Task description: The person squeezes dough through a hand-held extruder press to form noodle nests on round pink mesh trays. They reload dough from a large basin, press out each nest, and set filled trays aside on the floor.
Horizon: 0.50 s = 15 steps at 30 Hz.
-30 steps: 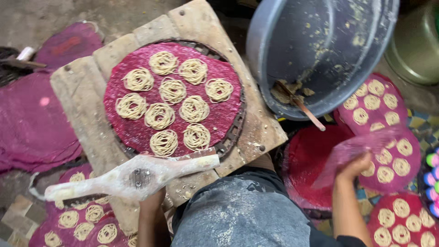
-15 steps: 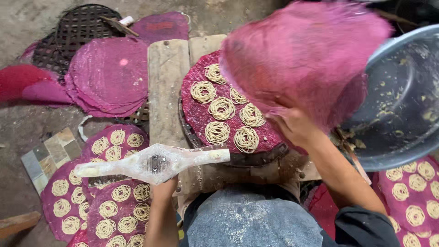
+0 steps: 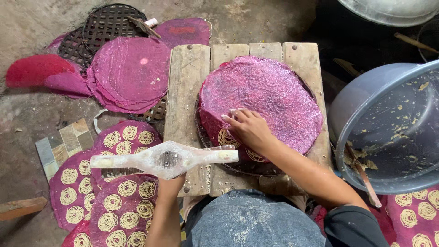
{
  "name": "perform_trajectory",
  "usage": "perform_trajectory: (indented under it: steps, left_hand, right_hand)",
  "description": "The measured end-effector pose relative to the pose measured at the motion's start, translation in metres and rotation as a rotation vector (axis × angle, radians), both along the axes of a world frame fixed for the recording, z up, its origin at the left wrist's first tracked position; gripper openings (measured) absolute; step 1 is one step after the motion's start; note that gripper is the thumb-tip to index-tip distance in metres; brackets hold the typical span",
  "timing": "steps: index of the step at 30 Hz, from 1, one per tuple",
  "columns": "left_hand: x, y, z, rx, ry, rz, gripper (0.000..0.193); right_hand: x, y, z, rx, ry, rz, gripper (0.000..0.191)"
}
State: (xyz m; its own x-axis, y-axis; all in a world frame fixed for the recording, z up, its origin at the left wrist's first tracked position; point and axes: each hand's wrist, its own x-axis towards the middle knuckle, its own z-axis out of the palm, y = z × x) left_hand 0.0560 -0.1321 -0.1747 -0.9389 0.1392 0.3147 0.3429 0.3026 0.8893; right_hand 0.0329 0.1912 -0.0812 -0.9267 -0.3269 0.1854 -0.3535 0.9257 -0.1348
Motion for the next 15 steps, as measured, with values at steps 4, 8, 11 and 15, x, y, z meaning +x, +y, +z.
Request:
perform_trajectory:
  steps: [4,8,11,15]
  left_hand:
    - [-0.009,0.02,0.025,-0.001,-0.024,-0.085,0.032]
    - [-0.033,0.06,0.064,-0.007,-0.069,-0.232,0.036]
    - [-0.055,0.104,0.1,-0.112,-0.085,-0.374,0.033]
    - [-0.079,0.138,0.149,0.081,0.053,-0.674,0.071]
  right_hand:
    - [-0.002,-0.007,0.029,-0.028,0.09,0.002,0.056]
    - [0.01,0.026,0.07,-0.758,-0.434,0.104,0.062]
    - [0.023,0.056,0.09,-0.987,-0.875,0.332,0.075]
    - [0.038,0.083,0.102,-1.011,-1.037,0.115,0.067]
